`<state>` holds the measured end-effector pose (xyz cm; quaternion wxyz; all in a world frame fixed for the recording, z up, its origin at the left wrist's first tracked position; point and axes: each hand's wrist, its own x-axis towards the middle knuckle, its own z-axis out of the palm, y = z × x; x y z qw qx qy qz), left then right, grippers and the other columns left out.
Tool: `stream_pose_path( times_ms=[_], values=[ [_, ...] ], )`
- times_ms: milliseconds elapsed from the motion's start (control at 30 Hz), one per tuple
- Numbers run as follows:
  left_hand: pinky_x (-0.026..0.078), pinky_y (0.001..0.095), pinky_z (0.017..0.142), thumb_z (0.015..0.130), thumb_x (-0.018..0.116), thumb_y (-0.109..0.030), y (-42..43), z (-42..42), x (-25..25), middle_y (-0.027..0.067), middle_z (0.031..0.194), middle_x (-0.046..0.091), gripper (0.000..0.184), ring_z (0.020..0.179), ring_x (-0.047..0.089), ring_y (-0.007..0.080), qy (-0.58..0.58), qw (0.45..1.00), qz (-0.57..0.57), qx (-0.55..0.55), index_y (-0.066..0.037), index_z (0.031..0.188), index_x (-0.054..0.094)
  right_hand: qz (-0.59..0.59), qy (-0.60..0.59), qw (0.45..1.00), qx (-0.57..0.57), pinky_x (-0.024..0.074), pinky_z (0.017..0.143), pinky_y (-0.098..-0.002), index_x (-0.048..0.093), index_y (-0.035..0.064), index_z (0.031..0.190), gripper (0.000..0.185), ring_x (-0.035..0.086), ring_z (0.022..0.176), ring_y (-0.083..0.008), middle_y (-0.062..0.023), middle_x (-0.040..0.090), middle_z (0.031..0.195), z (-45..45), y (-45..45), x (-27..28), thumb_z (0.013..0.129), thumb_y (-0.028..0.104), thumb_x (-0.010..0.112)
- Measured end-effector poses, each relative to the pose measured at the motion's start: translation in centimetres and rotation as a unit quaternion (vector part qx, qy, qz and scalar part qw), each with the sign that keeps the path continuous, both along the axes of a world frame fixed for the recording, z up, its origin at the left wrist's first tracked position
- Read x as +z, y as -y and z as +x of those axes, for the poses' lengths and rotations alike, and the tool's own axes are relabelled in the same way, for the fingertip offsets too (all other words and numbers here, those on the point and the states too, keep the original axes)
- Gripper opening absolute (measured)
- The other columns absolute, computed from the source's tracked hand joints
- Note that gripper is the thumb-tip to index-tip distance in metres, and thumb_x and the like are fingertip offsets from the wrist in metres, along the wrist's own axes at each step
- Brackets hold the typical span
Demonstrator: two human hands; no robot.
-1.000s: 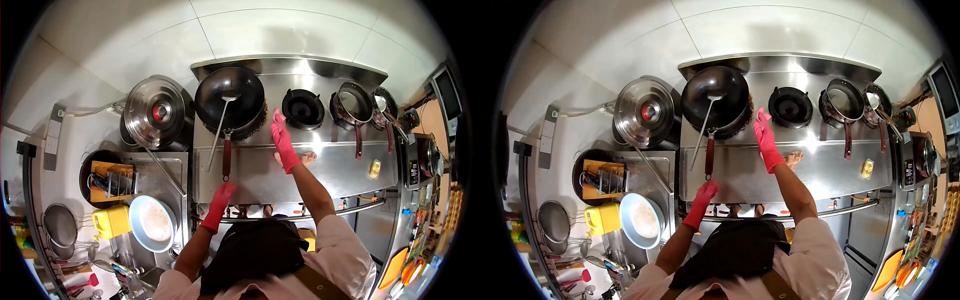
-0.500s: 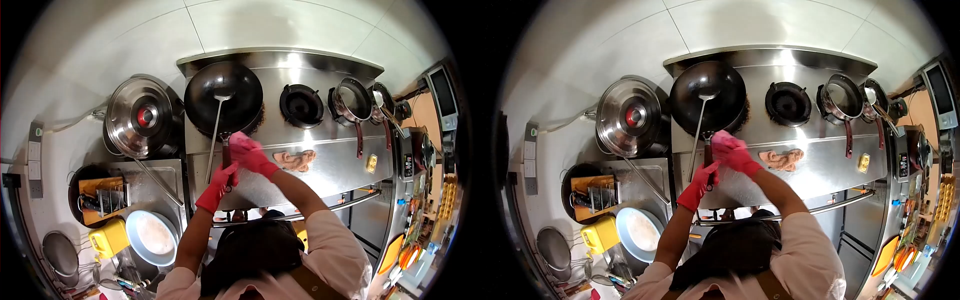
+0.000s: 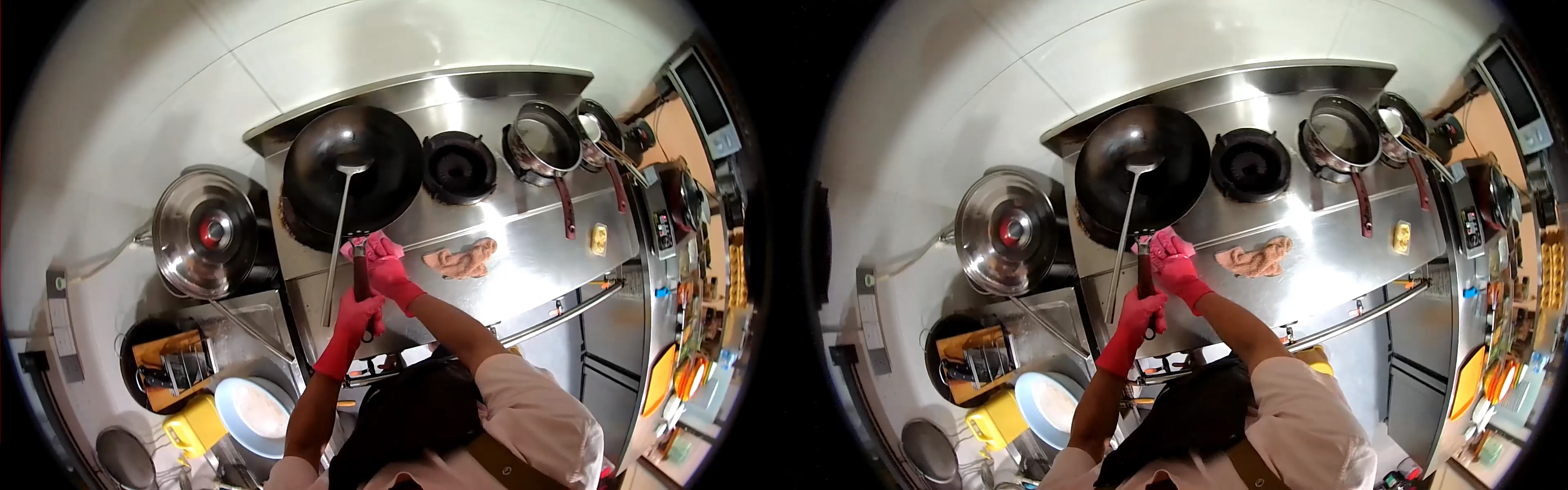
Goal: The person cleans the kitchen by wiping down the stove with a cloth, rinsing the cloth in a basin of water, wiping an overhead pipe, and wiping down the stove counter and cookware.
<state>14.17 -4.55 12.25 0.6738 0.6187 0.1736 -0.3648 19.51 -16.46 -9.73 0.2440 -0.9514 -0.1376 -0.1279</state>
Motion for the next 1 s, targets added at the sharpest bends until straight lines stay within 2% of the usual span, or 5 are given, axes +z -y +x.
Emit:
stream_pose_path(
  times_ms=[133,433,567,900,1000],
  values=[
    [0.043,0.0344,0.037,0.086,0.069,-0.014,4.3,0.2,0.5,0.0062,0.060,0.056,0.020,0.039,0.054,0.0198,0.004,0.998,-0.033,-0.052,-0.002,0.094,0.056,0.240,-0.060,0.965,-0.084,0.0416,0.105,-0.0461,0.055,0.0131,0.124,0.027,0.053,0.126,-0.0281,-0.0117,0.056,0.132,-0.4,3.9,-0.3,0.099,0.024,0.053],
    [0.044,0.0356,0.036,0.086,0.067,-0.013,14.3,1.8,0.0,0.0103,0.055,0.056,0.019,0.038,0.054,0.0230,0.026,0.986,-0.108,-0.127,0.001,0.082,0.057,0.965,-0.071,0.207,0.147,0.0521,0.077,-0.0390,0.052,0.0131,0.122,0.038,0.065,0.110,-0.0249,-0.0014,0.067,0.113,1.2,12.0,1.1,0.102,0.045,0.049],
    [0.044,0.0351,0.037,0.084,0.067,-0.014,16.5,1.8,-1.4,0.0105,0.056,0.055,0.022,0.039,0.056,0.0254,0.006,0.986,-0.118,-0.121,0.001,0.074,0.054,0.912,-0.098,0.395,-0.047,0.0475,0.087,-0.0482,0.030,0.0262,0.155,0.083,0.045,0.137,-0.0314,-0.0037,0.050,0.149,-1.8,7.4,8.7,0.087,0.072,0.039],
    [0.049,0.0308,0.046,0.095,0.068,-0.037,16.1,1.7,-3.0,0.0077,0.081,0.062,0.043,0.056,0.062,0.0165,0.028,0.971,-0.190,-0.145,-0.001,0.110,0.051,0.905,-0.338,0.243,0.083,0.0254,0.119,-0.0450,0.034,0.0162,0.155,0.056,0.036,0.144,-0.0283,-0.0035,0.041,0.157,-0.4,3.2,1.8,0.102,0.031,0.042],
    [0.048,0.0265,0.062,0.099,0.063,-0.029,10.8,0.1,-2.2,0.0028,0.088,0.063,0.053,0.070,0.057,0.0099,0.092,0.970,-0.180,-0.138,-0.001,0.139,0.043,0.851,-0.217,0.477,-0.034,0.0388,0.107,-0.0427,0.037,0.0131,0.152,0.051,0.044,0.138,-0.0287,-0.0078,0.046,0.151,-1.4,6.8,2.8,0.104,0.030,0.043]
  ],
)
